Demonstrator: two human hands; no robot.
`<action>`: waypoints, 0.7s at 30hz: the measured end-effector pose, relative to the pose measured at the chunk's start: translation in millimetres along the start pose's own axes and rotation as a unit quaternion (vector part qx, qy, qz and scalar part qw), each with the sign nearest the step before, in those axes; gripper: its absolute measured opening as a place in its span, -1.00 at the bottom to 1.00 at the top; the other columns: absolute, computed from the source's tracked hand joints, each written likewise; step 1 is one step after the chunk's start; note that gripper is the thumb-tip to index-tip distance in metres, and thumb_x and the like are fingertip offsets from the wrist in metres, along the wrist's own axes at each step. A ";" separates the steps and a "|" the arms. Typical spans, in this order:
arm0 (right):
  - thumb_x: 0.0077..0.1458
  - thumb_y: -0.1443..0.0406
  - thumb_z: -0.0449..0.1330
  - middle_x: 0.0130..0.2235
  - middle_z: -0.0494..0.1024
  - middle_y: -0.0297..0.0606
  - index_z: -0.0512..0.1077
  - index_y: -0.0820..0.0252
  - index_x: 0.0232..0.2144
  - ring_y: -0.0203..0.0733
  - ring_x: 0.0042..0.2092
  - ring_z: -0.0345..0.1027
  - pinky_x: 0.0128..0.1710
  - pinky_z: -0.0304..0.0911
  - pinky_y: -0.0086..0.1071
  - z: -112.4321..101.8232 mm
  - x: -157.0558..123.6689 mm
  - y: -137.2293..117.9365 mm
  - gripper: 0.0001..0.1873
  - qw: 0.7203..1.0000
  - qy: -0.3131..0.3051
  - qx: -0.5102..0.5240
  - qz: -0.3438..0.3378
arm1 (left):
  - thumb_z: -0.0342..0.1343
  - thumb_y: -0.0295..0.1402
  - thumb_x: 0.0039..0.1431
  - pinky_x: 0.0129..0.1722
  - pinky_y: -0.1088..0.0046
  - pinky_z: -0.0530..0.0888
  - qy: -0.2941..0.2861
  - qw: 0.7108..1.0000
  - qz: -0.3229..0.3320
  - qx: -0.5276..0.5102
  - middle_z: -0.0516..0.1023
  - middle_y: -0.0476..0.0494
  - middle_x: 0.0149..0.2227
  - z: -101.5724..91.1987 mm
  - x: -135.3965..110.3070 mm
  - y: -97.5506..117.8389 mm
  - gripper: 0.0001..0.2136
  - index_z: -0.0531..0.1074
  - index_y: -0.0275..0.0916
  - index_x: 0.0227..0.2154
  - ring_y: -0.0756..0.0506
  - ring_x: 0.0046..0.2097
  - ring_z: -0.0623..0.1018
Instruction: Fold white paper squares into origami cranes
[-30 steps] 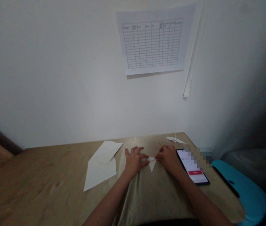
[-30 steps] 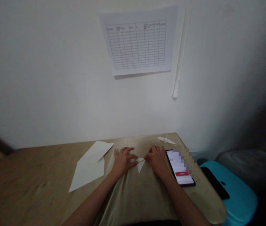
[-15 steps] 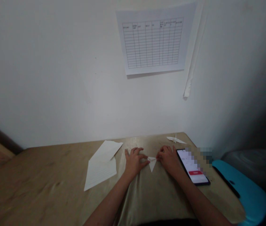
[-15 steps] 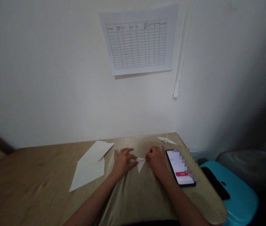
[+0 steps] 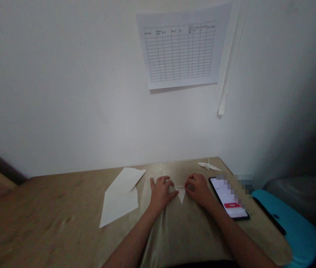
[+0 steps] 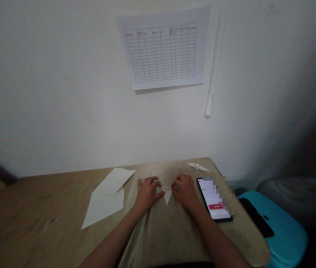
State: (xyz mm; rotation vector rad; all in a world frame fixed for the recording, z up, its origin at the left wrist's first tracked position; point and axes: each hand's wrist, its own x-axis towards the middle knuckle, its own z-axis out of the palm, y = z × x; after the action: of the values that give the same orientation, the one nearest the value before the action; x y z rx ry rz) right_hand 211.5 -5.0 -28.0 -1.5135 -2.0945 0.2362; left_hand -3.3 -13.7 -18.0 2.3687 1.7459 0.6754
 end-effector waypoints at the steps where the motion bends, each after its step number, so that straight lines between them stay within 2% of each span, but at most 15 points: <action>1: 0.10 0.31 0.21 -0.05 0.47 -0.23 0.56 0.05 -0.28 -0.06 0.08 0.26 0.25 -0.05 -0.07 0.1 -0.1 -0.6 -0.86 1.000 -0.001 0.004 -0.004 | 0.31 -0.16 0.11 0.29 -0.35 -0.18 0.000 1.000 0.000 0.000 0.46 -0.10 0.14 0.2 0.1 0.9 -0.77 0.51 -0.05 -0.19 -0.26 0.22 0.36; 5: 0.08 0.29 0.25 -0.07 0.47 -0.25 0.55 0.06 -0.33 -0.07 0.09 0.26 0.27 -0.09 -0.06 0.6 -0.6 -1.7 -0.92 1.000 -0.006 -0.001 -0.012 | 0.30 -0.18 0.12 0.31 -0.30 -0.18 -0.003 1.000 0.001 -0.003 0.48 -0.10 0.12 0.8 0.5 3.2 -0.80 0.49 -0.09 -0.23 -0.24 0.20 0.38; 12: 0.10 0.27 0.26 -0.05 0.47 -0.27 0.58 -0.01 -0.31 -0.06 0.10 0.25 0.30 -0.15 -0.01 3.9 -1.0 -1.9 -0.91 1.000 -0.003 -0.009 -0.008 | 0.30 -0.24 0.13 0.32 -0.29 -0.19 -0.002 1.000 0.030 -0.008 0.46 -0.07 0.12 3.8 0.3 3.6 -0.89 0.52 -0.08 -0.31 -0.22 0.19 0.39; 15: 0.10 0.25 0.27 -0.04 0.47 -0.25 0.59 -0.01 -0.29 -0.03 0.11 0.25 0.30 -0.16 0.01 6.8 -0.4 -0.1 -0.89 1.000 -0.007 -0.014 0.002 | 0.30 -0.25 0.14 0.31 -0.31 -0.20 0.000 0.999 0.038 -0.004 0.45 -0.06 0.13 3.7 -0.1 4.5 -0.87 0.55 -0.01 -0.23 -0.22 0.21 0.37; 21: 0.12 0.23 0.27 0.03 0.47 -0.24 0.59 -0.07 -0.17 -0.01 0.15 0.21 0.30 -0.14 0.01 7.7 -0.6 0.6 -0.79 1.000 -0.015 -0.013 0.006 | 0.30 -0.22 0.14 0.29 -0.36 -0.23 -0.014 1.000 0.022 0.009 0.40 -0.06 0.18 2.7 0.2 5.0 -0.70 0.54 0.19 -0.05 -0.25 0.25 0.31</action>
State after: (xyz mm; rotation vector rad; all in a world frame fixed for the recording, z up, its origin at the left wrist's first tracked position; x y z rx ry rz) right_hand 208.1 -4.1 -35.0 -1.5474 -2.1199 0.2367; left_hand 2.2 -14.7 -18.5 2.4220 1.7003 0.6315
